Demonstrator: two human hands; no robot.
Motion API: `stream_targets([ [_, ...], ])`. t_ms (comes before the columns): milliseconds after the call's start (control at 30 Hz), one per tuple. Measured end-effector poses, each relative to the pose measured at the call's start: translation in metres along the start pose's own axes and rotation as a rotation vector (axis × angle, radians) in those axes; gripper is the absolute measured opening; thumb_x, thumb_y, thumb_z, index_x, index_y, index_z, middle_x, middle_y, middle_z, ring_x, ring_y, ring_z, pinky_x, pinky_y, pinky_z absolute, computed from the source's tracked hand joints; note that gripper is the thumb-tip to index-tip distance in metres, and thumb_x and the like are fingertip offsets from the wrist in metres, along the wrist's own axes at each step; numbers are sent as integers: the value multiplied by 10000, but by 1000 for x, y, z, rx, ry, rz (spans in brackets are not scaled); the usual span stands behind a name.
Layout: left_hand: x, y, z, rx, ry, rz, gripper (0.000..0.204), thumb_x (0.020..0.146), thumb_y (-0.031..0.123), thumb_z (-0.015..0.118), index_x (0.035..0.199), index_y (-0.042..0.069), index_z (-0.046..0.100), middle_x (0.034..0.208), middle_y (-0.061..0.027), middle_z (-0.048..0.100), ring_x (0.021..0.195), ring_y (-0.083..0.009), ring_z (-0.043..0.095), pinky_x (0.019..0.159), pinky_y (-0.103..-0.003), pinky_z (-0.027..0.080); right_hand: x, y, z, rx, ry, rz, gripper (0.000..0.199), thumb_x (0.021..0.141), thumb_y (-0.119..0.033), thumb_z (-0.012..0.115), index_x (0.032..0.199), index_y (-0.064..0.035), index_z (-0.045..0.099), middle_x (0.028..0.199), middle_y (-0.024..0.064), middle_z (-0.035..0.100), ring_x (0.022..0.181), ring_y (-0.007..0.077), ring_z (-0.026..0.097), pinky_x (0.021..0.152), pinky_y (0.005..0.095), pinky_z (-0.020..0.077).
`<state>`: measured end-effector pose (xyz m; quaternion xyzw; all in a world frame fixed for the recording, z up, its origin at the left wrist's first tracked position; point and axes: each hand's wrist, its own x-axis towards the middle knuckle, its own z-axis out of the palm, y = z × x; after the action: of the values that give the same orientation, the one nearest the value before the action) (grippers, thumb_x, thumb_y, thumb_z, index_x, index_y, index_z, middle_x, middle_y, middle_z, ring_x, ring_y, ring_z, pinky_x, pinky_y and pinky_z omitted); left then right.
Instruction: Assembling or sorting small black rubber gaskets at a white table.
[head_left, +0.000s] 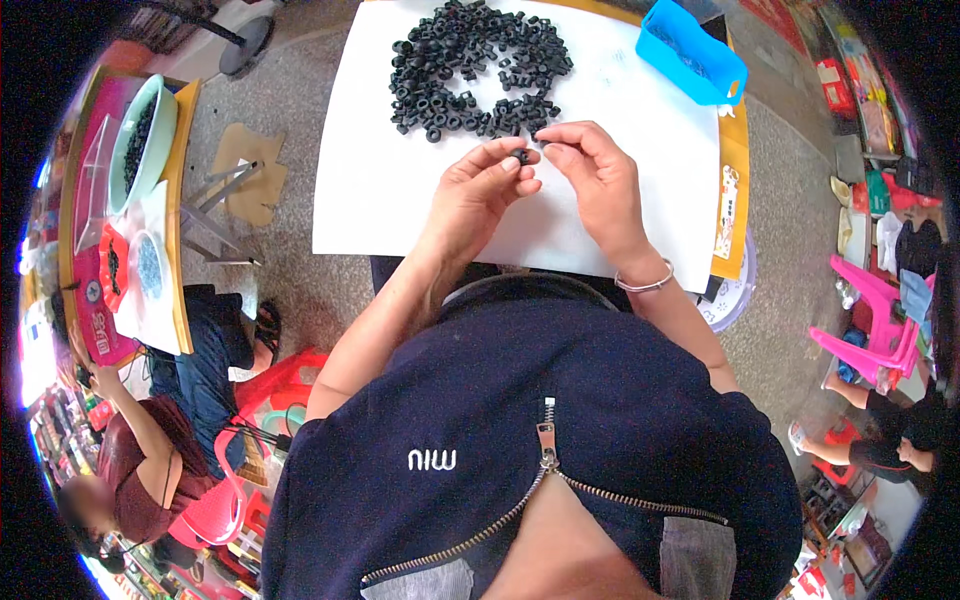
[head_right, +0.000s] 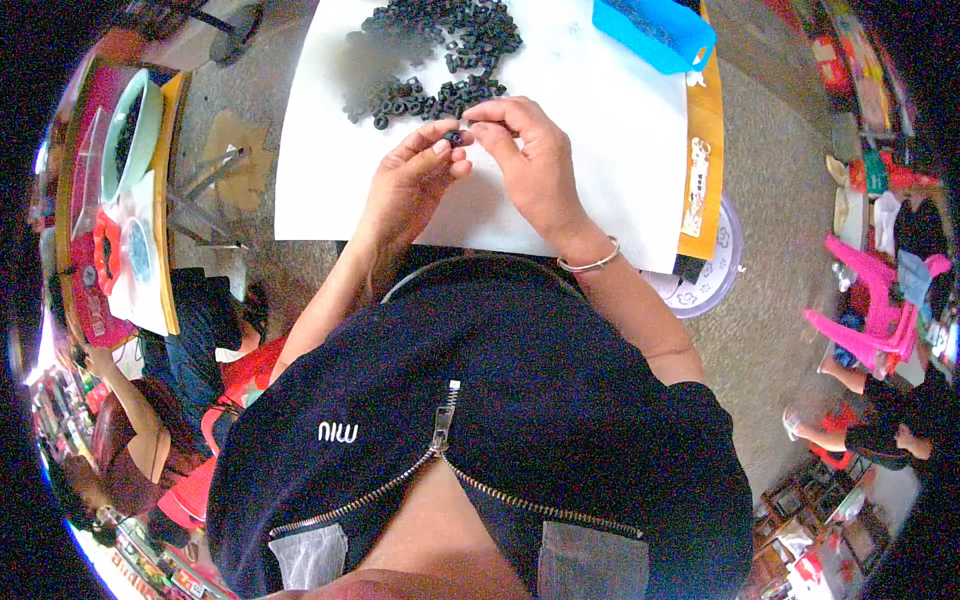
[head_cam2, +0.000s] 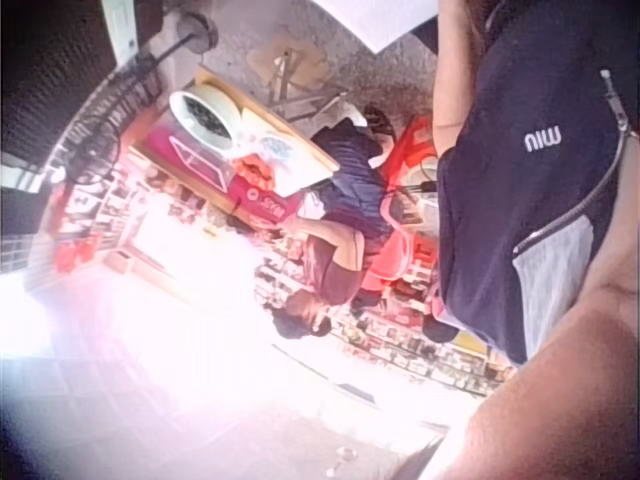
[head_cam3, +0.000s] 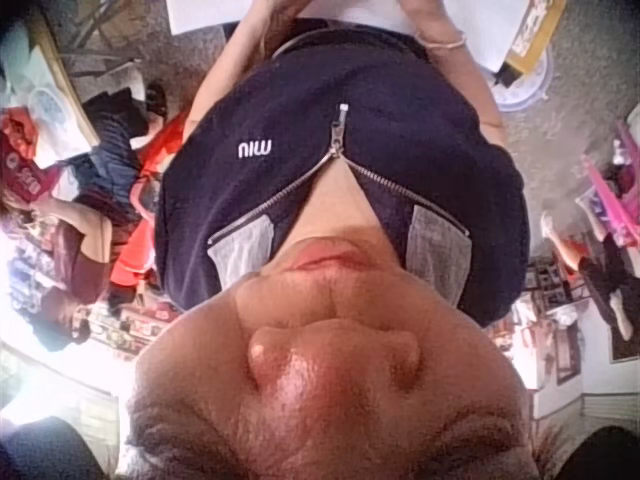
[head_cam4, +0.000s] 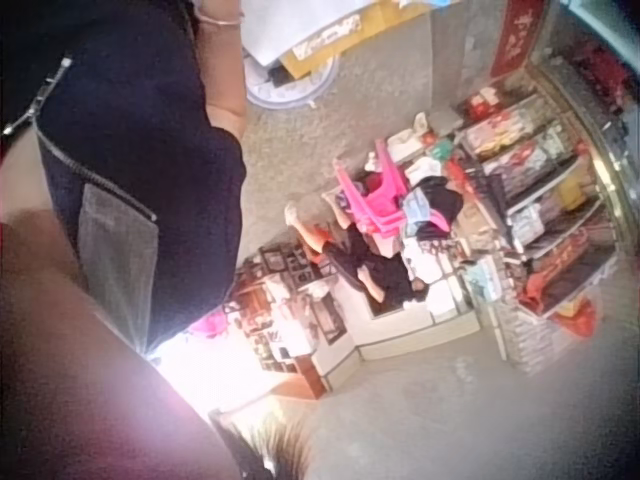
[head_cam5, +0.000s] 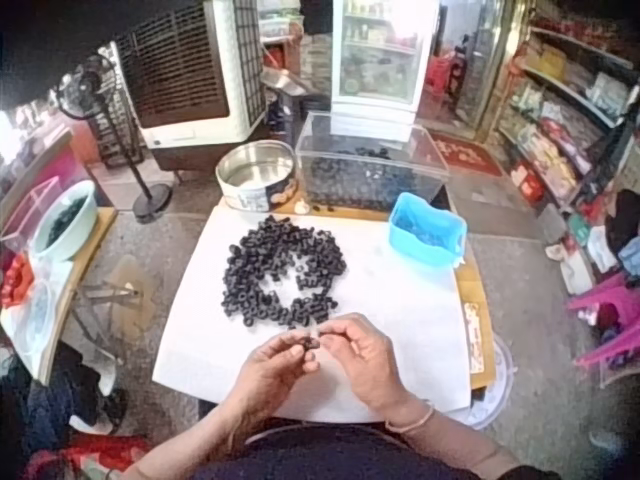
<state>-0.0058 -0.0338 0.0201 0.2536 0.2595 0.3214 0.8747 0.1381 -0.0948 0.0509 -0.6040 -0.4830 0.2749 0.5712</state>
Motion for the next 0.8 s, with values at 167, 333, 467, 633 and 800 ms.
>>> stream_targets([
  [167,1,3,-19,36,73,30,255,907,81,554,1148,-4,553,942,-99,614,801,-157,622,752,-257,519,10,46,-12,-532,52,-230,143,792,-44,619,929,-37,657,883,92,609,839,234,567,759,335,449],
  [333,4,7,-28,16,60,-8,257,911,72,545,1155,-10,543,947,-97,613,821,-151,626,734,-243,524,19,48,-16,-814,120,-270,146,773,-75,637,915,-61,667,897,85,599,871,253,536,807,362,410],
  [467,5,7,-27,-2,30,0,254,912,70,541,1150,-19,543,981,-99,612,832,-151,625,760,-247,536,20,45,-13,-786,115,-311,130,768,-89,649,896,-65,659,911,66,596,884,251,523,799,365,396],
  [633,3,7,-31,2,-15,4,270,901,63,557,1158,-19,549,1032,-115,608,867,-149,619,798,-256,538,19,38,1,-777,-26,-314,149,760,-94,662,906,-65,645,895,69,599,863,244,525,786,352,393],
  [800,3,6,-35,-59,-52,5,248,891,11,540,1133,-34,565,1034,-122,609,881,-170,629,830,-286,541,24,41,6,-742,-55,-347,145,760,-62,653,903,-56,633,853,74,609,834,251,537,783,354,404],
])
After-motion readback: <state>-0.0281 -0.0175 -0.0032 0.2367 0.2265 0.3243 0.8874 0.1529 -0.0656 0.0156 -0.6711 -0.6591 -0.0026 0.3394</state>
